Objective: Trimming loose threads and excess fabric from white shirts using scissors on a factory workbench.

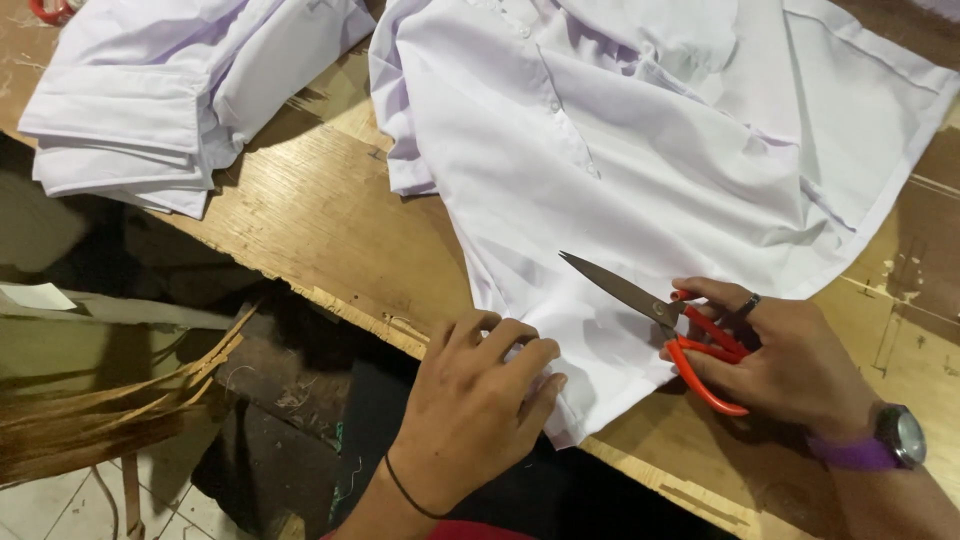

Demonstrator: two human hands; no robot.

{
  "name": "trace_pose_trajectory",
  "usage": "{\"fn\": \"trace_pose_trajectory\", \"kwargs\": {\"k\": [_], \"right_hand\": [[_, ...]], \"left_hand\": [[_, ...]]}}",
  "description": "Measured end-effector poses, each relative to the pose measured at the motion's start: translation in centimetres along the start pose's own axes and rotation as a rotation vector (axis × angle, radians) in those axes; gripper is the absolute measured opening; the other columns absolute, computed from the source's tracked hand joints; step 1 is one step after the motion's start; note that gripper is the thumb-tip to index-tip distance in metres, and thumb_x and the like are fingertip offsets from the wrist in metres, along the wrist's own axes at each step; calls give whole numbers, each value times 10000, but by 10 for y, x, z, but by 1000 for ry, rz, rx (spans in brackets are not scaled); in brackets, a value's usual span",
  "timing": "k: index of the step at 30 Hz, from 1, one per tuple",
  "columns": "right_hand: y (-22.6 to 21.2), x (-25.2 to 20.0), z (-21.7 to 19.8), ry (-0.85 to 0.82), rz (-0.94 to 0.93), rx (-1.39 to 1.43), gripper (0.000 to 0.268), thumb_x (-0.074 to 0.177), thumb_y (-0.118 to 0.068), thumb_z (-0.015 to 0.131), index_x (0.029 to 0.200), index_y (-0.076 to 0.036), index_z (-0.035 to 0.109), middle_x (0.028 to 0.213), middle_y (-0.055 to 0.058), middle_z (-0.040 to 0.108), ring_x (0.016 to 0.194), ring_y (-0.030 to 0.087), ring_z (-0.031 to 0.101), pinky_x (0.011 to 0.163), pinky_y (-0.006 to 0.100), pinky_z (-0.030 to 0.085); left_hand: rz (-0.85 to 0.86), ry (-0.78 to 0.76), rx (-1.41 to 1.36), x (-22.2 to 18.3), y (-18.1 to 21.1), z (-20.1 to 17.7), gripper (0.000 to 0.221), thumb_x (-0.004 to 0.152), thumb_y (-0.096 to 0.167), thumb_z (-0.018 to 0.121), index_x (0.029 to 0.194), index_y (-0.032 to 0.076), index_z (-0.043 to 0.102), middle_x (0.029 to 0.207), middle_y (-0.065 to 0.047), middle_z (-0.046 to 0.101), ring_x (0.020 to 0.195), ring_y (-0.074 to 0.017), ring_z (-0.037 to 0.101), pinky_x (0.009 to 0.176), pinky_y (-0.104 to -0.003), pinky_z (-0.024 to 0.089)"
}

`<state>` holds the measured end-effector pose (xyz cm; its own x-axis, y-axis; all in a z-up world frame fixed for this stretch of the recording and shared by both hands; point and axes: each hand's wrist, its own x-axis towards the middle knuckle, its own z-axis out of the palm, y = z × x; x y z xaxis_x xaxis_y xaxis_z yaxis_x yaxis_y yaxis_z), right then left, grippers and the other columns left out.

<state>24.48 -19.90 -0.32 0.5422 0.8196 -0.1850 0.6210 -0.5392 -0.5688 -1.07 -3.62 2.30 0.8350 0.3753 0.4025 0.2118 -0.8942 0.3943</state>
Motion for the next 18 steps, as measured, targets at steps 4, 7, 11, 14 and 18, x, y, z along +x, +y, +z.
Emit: {"fn": "trace_pose_trajectory", "kwargs": {"k": [4, 7, 11, 14, 18], "right_hand": [[0, -2, -6, -47, 28, 23, 675, 680, -302, 894, 1332, -282, 718, 872, -25, 884, 946, 26, 802, 867, 203, 568], [11, -1, -5, -2, -124, -5, 657, 678, -335, 894, 1306, -243, 727, 820, -44, 871, 883, 4, 795, 770, 192, 553], [11, -3, -12, -51, -65, -25, 668, 675, -338, 896, 1317, -266, 722, 852, -71, 872, 778, 43, 801, 772, 230, 586], [19, -5, -15, -85, -68, -19, 683, 672, -316, 892, 1331, -294, 716, 880, -76, 885, 785, 48, 817, 765, 231, 596], [23, -8, -23, -163, -203, 83, 630, 664, -262, 918, 1274, -244, 763, 1000, -98, 905, 818, 14, 811, 788, 207, 611]], "left_hand": [[-112, -140, 43, -6, 1, 9, 158, 855, 206, 721, 994, 140, 686, 1049, -39, 674, 939, -324, 590, 693, -454, 442], [-141, -81, -10, -7, 4, 12, 74, 860, 115, 724, 916, 105, 677, 1017, -58, 661, 864, -321, 565, 723, -450, 475], [-166, -19, 22, -9, 8, 20, 74, 831, 105, 716, 876, 143, 672, 985, -19, 661, 855, -307, 565, 680, -437, 458], [-179, -3, 95, -9, 9, 21, 56, 899, 122, 621, 849, 140, 638, 976, -11, 662, 874, -302, 580, 660, -435, 420], [-184, -96, 15, -13, 1, 20, 100, 987, 160, 526, 911, 160, 591, 951, -21, 617, 824, -277, 555, 657, -428, 384]]}}
